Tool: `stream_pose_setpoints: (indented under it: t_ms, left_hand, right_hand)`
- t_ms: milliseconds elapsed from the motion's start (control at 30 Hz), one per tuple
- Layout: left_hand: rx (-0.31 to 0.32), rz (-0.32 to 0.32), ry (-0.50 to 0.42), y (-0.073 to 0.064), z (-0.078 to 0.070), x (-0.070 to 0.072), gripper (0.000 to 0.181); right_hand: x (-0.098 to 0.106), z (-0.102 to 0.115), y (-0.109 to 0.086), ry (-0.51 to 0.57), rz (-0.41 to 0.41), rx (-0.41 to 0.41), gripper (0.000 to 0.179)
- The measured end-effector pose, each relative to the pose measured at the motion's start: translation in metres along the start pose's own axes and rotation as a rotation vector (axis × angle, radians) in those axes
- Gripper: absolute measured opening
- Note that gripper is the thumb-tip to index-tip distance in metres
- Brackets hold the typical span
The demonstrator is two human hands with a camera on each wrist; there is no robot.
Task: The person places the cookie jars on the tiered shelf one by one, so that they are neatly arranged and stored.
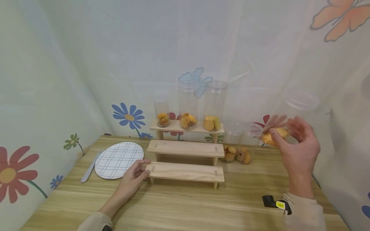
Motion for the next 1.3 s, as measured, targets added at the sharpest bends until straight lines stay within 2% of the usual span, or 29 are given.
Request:
stream_pose_setpoints:
  t_ms: [100,333,533,700,867,933,1133,1300]
  left_hand:
    - [0.0,0.0,-0.004,0.0,0.0,-0.001,0.036]
    - [0.034,0.003,-0.012,-0.002,0.001,-0.002,0.035]
    - [0.027,0.008,-0.02,0.0,0.003,-0.003,0.035]
    - [0.029,0.01,-0.017,0.0,0.003,-0.002,0.035]
    - [0.025,0.005,-0.009,0.001,0.002,-0.001,0.035]
    - [0.022,0.003,-0.005,0.001,0.002,-0.001,0.035]
    - [0.026,0.0,-0.007,0.001,0.001,0.0,0.035]
    - [0.016,0.004,-0.016,0.0,-0.002,0.0,0.035]
  right_hand:
    - [-0.004,0.01,-0.004,0.02,0.05,0.0,0.068]
    - [-0.028,0.026,-0.022,0.071,0.227,0.092,0.06]
    - [-0.069,0.037,-0.045,0.076,0.416,0.15,0.068]
    - [-0.109,0.053,-0.067,0.161,0.521,0.222,0.069]
    - [-0.148,0.062,-0.087,0.216,0.629,0.208,0.071]
    - [-0.163,0.065,-0.095,0.207,0.663,0.195,0.073]
    - [-0.203,0.07,-0.116,0.253,0.736,0.191,0.074]
    - [-0.227,0.073,-0.13,0.262,0.779,0.177,0.07]
Point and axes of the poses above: each hand's wrist, its own y-axis towards the middle knuckle, its own x-axis out of the back of the hand, z = x × y, the point moved 5 cm from there along y, towards the middle knuckle, and after that the axes turned 3 degrees about -x, right-handed, at the moved point
